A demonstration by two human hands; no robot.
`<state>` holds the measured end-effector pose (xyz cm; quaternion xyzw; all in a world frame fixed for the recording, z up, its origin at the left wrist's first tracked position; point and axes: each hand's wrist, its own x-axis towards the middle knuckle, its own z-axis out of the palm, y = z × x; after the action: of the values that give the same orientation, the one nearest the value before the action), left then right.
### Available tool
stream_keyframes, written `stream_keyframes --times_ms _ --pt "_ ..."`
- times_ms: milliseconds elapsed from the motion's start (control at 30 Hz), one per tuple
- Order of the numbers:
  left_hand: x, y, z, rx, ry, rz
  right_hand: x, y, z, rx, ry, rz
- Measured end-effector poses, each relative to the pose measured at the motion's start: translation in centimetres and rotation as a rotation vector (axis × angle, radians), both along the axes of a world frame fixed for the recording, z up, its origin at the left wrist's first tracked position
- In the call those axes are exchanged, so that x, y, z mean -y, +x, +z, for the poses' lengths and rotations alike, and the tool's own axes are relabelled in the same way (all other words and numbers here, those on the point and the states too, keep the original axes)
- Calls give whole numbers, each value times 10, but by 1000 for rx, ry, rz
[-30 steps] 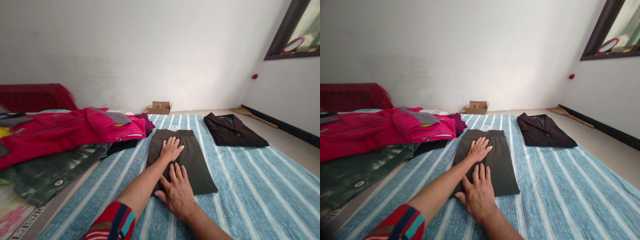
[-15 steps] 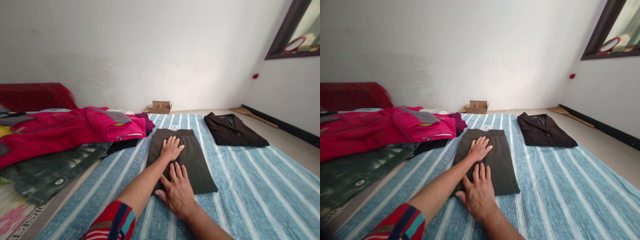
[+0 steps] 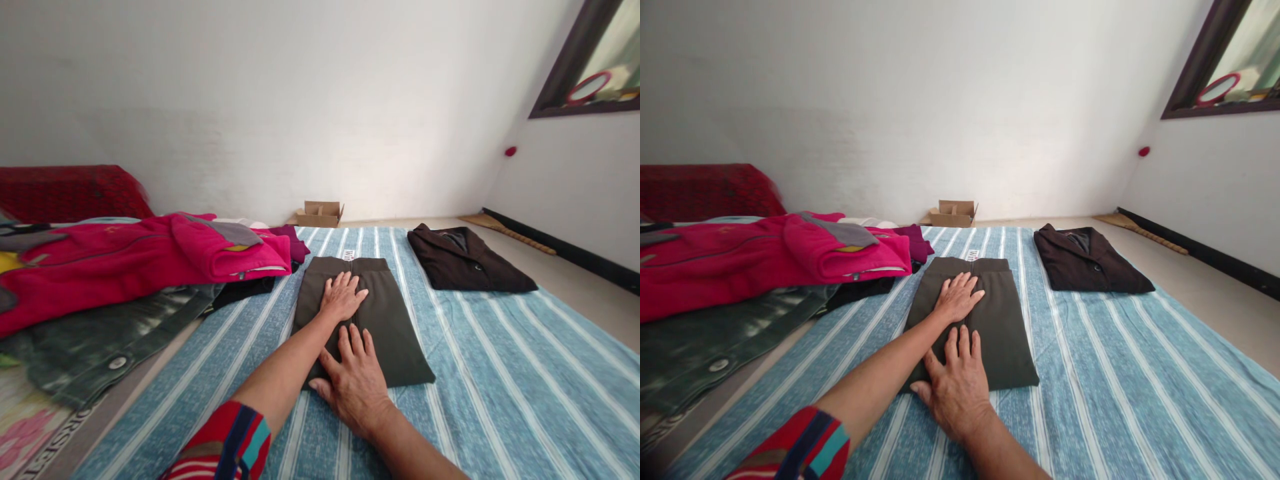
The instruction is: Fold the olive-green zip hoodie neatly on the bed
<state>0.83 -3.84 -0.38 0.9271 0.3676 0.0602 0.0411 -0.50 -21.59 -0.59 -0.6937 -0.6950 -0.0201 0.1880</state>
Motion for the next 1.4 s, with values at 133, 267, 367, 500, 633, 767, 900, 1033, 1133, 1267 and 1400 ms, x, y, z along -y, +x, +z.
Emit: stream_keyframes --times_ms 133,267,367,500,633,767,900,1033,1133,1267,1400 --pt "0 0 1 0 -13 -2 1 0 1 7 -2 -2" --pt "0 0 2 1 -41 -5 0 0 0 20 1 -3" --pt "-1 0 1 6 -75 -10 -1 0 0 28 8 -8" --pt "-4 1 5 20 -139 -21 -1 -1 -1 32 18 -12" --pt "-16 0 21 56 -224 -51 0 -1 -2 35 31 -10" --pt "-14 -21 40 170 -241 -67 0 -1 -6 40 47 -23" --pt "20 -69 37 278 -242 -84 0 -2 -7 49 53 -19" --pt "52 -120 18 424 -233 8 1 -2 -7 62 53 -26" --pt "62 -150 5 626 -273 256 1 -2 -8 69 58 -38" --pt "69 -170 -4 692 -353 392 1 -3 -12 87 68 -51" --pt "77 -174 -6 720 -392 428 0 -3 -16 105 78 -60"
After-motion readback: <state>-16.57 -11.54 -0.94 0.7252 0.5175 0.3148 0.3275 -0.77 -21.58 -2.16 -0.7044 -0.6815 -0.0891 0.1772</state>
